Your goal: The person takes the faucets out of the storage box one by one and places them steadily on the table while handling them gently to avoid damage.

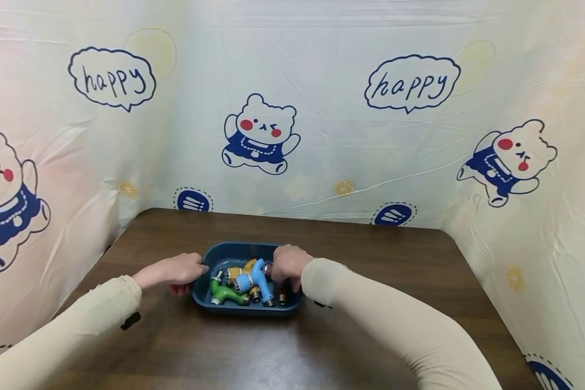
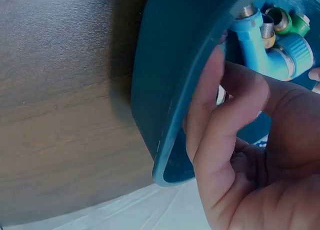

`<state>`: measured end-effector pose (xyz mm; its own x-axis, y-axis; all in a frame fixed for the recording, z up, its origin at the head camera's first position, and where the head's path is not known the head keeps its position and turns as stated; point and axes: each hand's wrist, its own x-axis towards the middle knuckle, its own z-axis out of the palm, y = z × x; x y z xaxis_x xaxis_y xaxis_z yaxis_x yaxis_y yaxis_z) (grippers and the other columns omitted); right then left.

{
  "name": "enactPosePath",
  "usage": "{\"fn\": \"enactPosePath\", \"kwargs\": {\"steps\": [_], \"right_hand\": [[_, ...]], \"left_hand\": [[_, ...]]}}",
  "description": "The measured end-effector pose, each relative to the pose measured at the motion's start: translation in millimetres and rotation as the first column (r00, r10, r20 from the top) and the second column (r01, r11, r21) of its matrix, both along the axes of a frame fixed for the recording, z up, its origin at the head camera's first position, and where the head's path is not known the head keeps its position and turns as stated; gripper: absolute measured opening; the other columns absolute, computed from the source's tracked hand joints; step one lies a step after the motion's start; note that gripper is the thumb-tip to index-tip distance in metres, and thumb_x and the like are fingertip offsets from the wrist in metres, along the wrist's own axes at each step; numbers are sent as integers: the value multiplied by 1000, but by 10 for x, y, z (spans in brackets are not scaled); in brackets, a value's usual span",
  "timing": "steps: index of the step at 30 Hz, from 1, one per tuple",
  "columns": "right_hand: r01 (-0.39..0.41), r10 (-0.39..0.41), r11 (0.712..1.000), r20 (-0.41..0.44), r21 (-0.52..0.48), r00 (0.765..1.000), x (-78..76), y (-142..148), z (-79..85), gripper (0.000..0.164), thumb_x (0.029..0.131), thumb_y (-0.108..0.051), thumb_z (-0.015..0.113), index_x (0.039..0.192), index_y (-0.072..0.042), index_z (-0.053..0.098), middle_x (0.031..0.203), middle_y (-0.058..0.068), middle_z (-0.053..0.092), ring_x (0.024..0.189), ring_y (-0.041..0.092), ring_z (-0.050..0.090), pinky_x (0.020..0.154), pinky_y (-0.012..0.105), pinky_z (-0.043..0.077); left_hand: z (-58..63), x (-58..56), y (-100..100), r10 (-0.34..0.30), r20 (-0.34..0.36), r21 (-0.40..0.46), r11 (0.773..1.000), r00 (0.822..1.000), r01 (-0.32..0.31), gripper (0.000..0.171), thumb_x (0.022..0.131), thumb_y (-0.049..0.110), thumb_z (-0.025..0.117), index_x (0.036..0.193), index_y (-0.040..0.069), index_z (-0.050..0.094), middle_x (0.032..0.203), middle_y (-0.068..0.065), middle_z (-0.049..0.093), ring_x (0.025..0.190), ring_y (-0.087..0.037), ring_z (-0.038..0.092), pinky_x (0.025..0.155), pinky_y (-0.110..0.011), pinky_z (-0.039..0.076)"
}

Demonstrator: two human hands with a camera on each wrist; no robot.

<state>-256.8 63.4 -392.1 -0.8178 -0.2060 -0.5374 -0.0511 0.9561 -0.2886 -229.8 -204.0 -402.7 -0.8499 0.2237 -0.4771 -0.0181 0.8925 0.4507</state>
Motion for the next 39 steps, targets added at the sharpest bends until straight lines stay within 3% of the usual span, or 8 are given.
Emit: {"fn": "enactPosePath", "kwargs": {"steps": [13, 28, 39], "right_hand": [[42, -39, 999, 106, -28, 994, -73, 12, 22, 16, 96, -11, 77, 93, 0, 66, 83, 19, 72, 64, 23, 75, 59, 29, 62], [63, -69, 995, 81, 73, 994, -152, -59, -132, 20, 96, -16, 79, 88, 0, 70, 78, 19, 73, 57, 24, 74, 52, 28, 60], [35, -35, 999, 133, -1, 990, -95, 56, -99, 26, 97, -17, 76, 83, 5, 74, 70, 16, 74, 54, 17, 71, 53, 22, 59]], "left_hand": [[-26, -20, -38, -8, -2, 19, 1000, 1000, 8, 33, 109, 19, 43, 92, -1, 62, 72, -14, 66, 55, -22, 63, 52, -34, 59], [-48, -37, -31, -3, 13, 24, 1000, 1000, 3, 28, 109, 18, 44, 98, -1, 60, 73, -14, 65, 54, -21, 62, 52, -34, 60], [-31, -31, -49, -8, 0, 33, 999, 1000, 8, 28, 109, 19, 44, 96, -1, 60, 72, -14, 65, 54, -22, 63, 52, -34, 59]]}}
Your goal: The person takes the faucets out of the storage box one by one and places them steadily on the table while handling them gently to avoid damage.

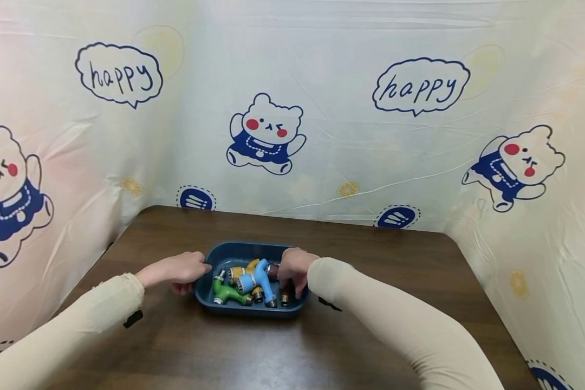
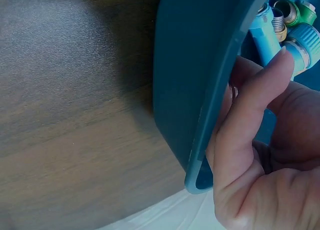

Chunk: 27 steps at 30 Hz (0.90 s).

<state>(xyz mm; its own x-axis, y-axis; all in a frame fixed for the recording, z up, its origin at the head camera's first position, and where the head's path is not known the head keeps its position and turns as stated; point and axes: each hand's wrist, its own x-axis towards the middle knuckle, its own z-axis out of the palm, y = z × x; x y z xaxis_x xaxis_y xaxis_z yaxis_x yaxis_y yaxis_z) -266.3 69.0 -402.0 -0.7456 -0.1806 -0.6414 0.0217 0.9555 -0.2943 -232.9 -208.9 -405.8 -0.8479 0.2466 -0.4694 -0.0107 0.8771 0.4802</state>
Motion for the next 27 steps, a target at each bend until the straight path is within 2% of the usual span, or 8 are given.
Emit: {"fn": "enactPosePath", "kwargs": {"steps": [12, 20, 23, 26, 27], "right_hand": [[21, -21, 1000, 15, -2, 1000, -6, 29, 1, 21, 95, -11, 76, 81, 5, 74, 72, 16, 74, 51, 14, 68, 51, 19, 56], [49, -50, 998, -12, -48, 999, 11, 26, 16, 18, 94, -8, 77, 84, 4, 69, 74, 18, 74, 56, 18, 72, 54, 22, 59], [51, -52, 997, -16, -54, 999, 17, 26, 16, 17, 95, -7, 77, 85, 3, 69, 75, 18, 75, 57, 18, 73, 55, 22, 59], [62, -63, 996, -24, -65, 998, 15, 34, -1, 15, 94, -6, 77, 85, 3, 69, 75, 17, 74, 56, 17, 72, 54, 22, 59], [67, -69, 995, -27, -72, 997, 15, 37, -4, 15, 94, -6, 77, 85, 3, 68, 74, 17, 74, 55, 17, 72, 54, 22, 59]], "left_hand": [[32, 14, 14, 2, 0, -2, 1000, 1000, -2, 29, 109, 19, 44, 95, -1, 60, 72, -14, 66, 54, -22, 63, 52, -34, 59], [-43, -42, -11, 15, -2, 4, 1000, 1000, -15, 30, 108, 19, 46, 92, -1, 62, 71, -14, 66, 54, -23, 64, 51, -35, 59], [-167, -133, -63, 14, 11, 28, 1000, 1000, -14, 30, 108, 20, 47, 92, 0, 62, 72, -15, 68, 55, -25, 67, 52, -38, 61], [-466, -326, -192, -12, 17, 56, 998, 1000, 11, 28, 107, 21, 47, 94, 1, 60, 71, -16, 67, 54, -26, 67, 48, -38, 60], [-515, -361, -214, -20, 17, 55, 998, 1000, 19, 28, 107, 22, 46, 95, 1, 59, 71, -15, 67, 54, -26, 67, 48, -38, 60]]}}
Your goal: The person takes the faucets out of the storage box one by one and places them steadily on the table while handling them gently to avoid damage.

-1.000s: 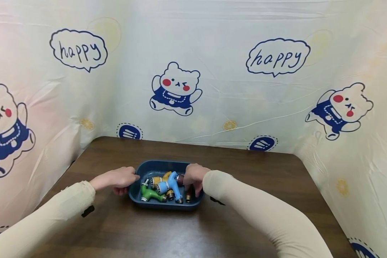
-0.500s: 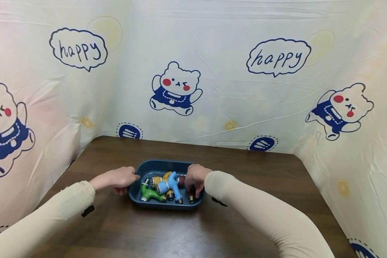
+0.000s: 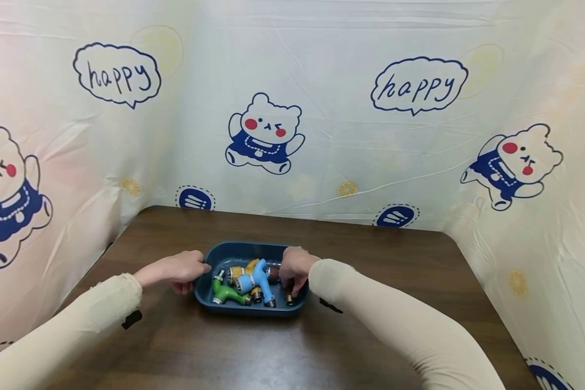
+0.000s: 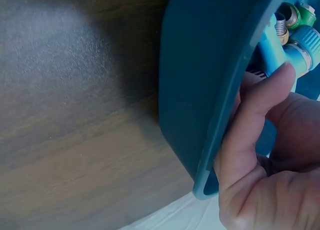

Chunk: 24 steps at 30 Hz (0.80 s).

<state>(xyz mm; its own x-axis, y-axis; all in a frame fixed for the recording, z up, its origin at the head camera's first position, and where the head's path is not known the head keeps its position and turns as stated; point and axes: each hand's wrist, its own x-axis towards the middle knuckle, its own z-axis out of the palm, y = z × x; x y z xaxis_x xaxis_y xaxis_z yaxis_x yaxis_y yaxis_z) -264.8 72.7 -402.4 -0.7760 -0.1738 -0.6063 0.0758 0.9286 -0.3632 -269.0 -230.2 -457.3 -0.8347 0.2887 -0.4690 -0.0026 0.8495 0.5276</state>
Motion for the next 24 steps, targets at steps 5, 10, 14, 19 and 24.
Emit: {"fn": "enactPosePath", "kwargs": {"steps": [5, 10, 14, 19, 24], "right_hand": [[19, -20, 1000, -28, -17, 999, 12, 11, -4, 15, 92, -4, 78, 85, 4, 68, 71, 16, 74, 53, 16, 71, 53, 22, 59], [34, -35, 999, -41, -31, 999, 22, 21, 6, 16, 92, -5, 79, 85, 3, 67, 71, 16, 74, 53, 17, 70, 54, 23, 60], [43, -44, 999, -43, -32, 998, -2, 26, 14, 17, 93, -7, 80, 86, 2, 67, 72, 16, 73, 53, 16, 70, 55, 24, 60], [51, -51, 999, -44, -12, 998, -24, 20, 34, 17, 93, -9, 80, 86, 1, 68, 70, 14, 71, 52, 16, 69, 54, 23, 59], [46, -45, 999, -76, 11, 996, -44, 15, 32, 17, 90, -6, 81, 82, 2, 69, 67, 13, 71, 50, 16, 69, 51, 24, 59]], "left_hand": [[172, 111, 70, 15, -14, -4, 1000, 1000, -15, 26, 108, 20, 46, 97, 0, 58, 70, -15, 68, 54, -26, 68, 49, -38, 60], [31, 32, 16, 16, -11, 10, 1000, 1000, -16, 25, 107, 21, 45, 98, 1, 57, 71, -15, 68, 54, -26, 69, 48, -38, 60], [-416, -268, -131, 59, 37, 21, 998, 998, -59, 26, 106, 26, 48, 101, 3, 59, 73, -16, 70, 56, -30, 71, 47, -42, 61], [-232, -163, -62, 59, 42, 29, 998, 997, -61, 23, 106, 22, 47, 104, 2, 58, 73, -17, 71, 57, -30, 72, 49, -41, 62], [28, 11, 39, 23, 14, 34, 999, 1000, -23, 27, 108, 18, 43, 104, -6, 56, 71, -18, 69, 57, -30, 72, 50, -43, 62]]}}
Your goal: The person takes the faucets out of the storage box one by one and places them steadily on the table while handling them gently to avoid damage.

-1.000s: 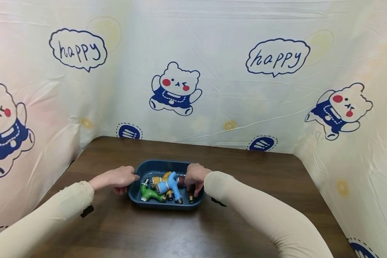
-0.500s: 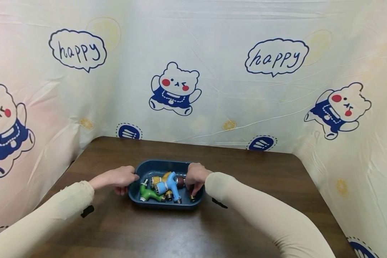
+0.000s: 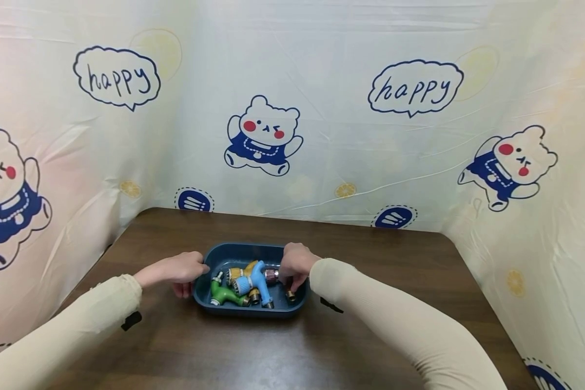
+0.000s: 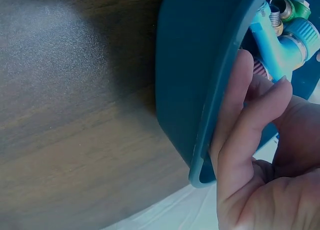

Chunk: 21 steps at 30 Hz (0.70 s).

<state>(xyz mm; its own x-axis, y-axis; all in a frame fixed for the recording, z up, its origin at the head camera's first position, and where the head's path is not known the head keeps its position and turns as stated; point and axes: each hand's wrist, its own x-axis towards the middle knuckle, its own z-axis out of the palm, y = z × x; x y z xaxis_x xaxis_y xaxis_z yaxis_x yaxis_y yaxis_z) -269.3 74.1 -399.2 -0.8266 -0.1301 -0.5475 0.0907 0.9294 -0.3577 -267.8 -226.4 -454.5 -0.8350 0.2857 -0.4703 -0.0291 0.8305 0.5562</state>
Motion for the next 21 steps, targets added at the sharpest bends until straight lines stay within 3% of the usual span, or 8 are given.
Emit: {"fn": "enactPosePath", "kwargs": {"steps": [4, 6, 8, 11, 15, 17, 18, 21], "right_hand": [[-13, 14, 1000, -19, 13, 1000, 9, 2, 33, 17, 89, -6, 82, 81, 3, 69, 67, 14, 71, 49, 17, 69, 50, 25, 59], [-16, 16, 1000, -15, 13, 1000, 14, 4, 49, 17, 90, -6, 81, 82, 3, 69, 69, 14, 71, 50, 17, 69, 51, 25, 59], [-14, 14, 1000, -9, 10, 1000, 13, 10, 43, 17, 90, -6, 81, 82, 3, 68, 70, 15, 72, 51, 17, 69, 51, 25, 59], [-1, 1, 1000, -3, 19, 1000, -11, 12, -3, 16, 90, -5, 81, 83, 2, 68, 74, 16, 73, 52, 18, 70, 52, 26, 60], [-2, 3, 999, -15, 46, 1000, -42, 14, -23, 16, 88, -5, 82, 83, 1, 69, 76, 17, 72, 51, 19, 70, 53, 28, 61], [-11, 12, 999, -21, 52, 1000, -48, 18, 3, 16, 88, -6, 83, 83, 1, 69, 77, 16, 71, 51, 19, 69, 54, 28, 61], [-16, 17, 998, -24, 55, 1000, -49, 19, 21, 16, 88, -6, 83, 83, 0, 69, 77, 16, 71, 51, 19, 69, 54, 28, 61], [-30, 32, 998, -24, 51, 999, -36, 30, 68, 15, 89, -7, 83, 84, -1, 70, 78, 15, 70, 50, 18, 68, 55, 28, 61]], "left_hand": [[-379, -242, -160, 25, 31, 41, 999, 999, -26, 28, 104, 21, 44, 107, -4, 55, 69, -18, 69, 55, -32, 71, 46, -42, 60], [-315, -191, -130, 44, 38, 33, 998, 998, -45, 26, 106, 22, 45, 108, -1, 57, 70, -18, 70, 57, -32, 72, 48, -44, 61], [-81, -26, -35, 41, 26, 28, 999, 999, -42, 25, 106, 19, 45, 105, -2, 58, 69, -17, 69, 55, -30, 71, 48, -41, 61], [-197, -69, -80, 26, 15, 36, 999, 1000, -27, 24, 107, 18, 46, 105, -3, 58, 73, -19, 70, 56, -30, 71, 49, -42, 62], [-133, -40, -65, 30, 21, 45, 998, 999, -31, 25, 106, 17, 47, 109, -5, 57, 74, -21, 69, 57, -31, 72, 51, -43, 62], [209, 179, 68, 19, -12, 17, 1000, 1000, -19, 25, 107, 15, 45, 112, -8, 56, 73, -19, 68, 56, -28, 70, 51, -39, 62], [406, 282, 156, 42, -2, 9, 999, 999, -42, 24, 106, 13, 45, 111, -8, 56, 72, -19, 68, 56, -28, 71, 52, -39, 62], [401, 271, 152, 44, 1, 13, 999, 999, -44, 26, 106, 13, 45, 116, -10, 54, 73, -19, 67, 56, -27, 71, 52, -38, 62]]}}
